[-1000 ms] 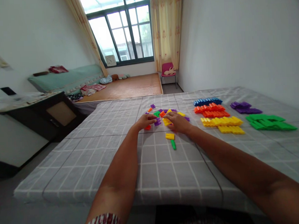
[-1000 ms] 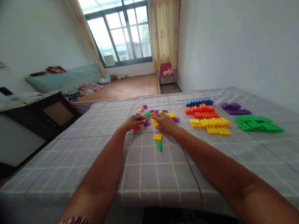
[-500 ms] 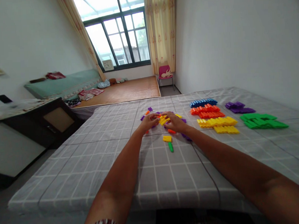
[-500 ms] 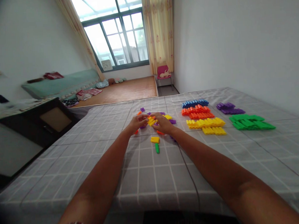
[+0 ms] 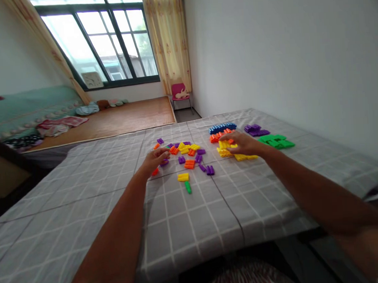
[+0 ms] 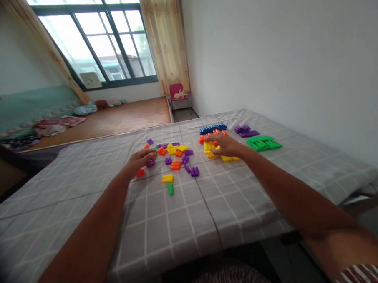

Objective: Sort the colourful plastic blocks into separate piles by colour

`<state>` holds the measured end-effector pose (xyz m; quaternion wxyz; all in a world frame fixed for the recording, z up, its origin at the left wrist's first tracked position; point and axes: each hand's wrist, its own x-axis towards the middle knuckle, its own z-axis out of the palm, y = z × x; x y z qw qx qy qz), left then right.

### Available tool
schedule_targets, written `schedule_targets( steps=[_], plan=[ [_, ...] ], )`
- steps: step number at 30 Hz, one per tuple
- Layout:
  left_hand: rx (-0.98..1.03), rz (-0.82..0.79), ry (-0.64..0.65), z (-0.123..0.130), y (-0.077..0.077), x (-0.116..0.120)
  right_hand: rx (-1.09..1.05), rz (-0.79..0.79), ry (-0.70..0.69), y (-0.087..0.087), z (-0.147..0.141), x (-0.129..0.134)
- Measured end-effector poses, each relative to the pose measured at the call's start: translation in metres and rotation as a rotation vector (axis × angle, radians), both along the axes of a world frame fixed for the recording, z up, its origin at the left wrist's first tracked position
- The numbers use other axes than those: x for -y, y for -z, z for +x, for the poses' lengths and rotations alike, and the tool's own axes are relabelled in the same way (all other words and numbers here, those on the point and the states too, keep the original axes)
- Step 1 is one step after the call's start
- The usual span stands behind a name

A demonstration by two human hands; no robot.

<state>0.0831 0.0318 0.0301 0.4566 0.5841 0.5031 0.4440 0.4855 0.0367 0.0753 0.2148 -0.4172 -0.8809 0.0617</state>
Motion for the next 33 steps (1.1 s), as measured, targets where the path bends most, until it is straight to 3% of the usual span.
schedule_targets(
  steps=[2, 5, 10, 14, 18, 23, 28, 33],
  plan=[
    [-0.016, 0.007, -0.009, 0.001, 0.002, -0.001, 0.028, -0.050, 0.043, 0.005, 0.041, 0.009],
    [-0.066, 0.051, -0.030, 0.002, 0.005, -0.004, 0.062, -0.119, 0.056, 0.019, 0.074, 0.022],
    [-0.164, 0.174, -0.100, -0.003, 0.010, -0.009, 0.045, -0.049, -0.003, 0.041, 0.083, 0.027],
    [-0.371, 0.329, -0.127, -0.001, 0.011, -0.011, 0.008, 0.082, 0.047, 0.039, 0.075, 0.024],
    [-0.594, 0.456, -0.048, 0.016, 0.015, -0.012, -0.026, 0.112, -0.021, 0.023, 0.026, 0.020],
    [-0.883, 0.507, 0.158, 0.028, 0.020, -0.004, 0.000, 0.076, -0.199, 0.018, -0.077, -0.013],
    [-0.994, 0.449, 0.147, 0.016, 0.015, 0.004, 0.121, 0.066, -0.129, 0.035, -0.161, -0.065],
    [-1.066, 0.432, 0.078, 0.013, 0.013, 0.006, 0.285, -0.002, -0.084, 0.045, -0.196, -0.089]
  ],
)
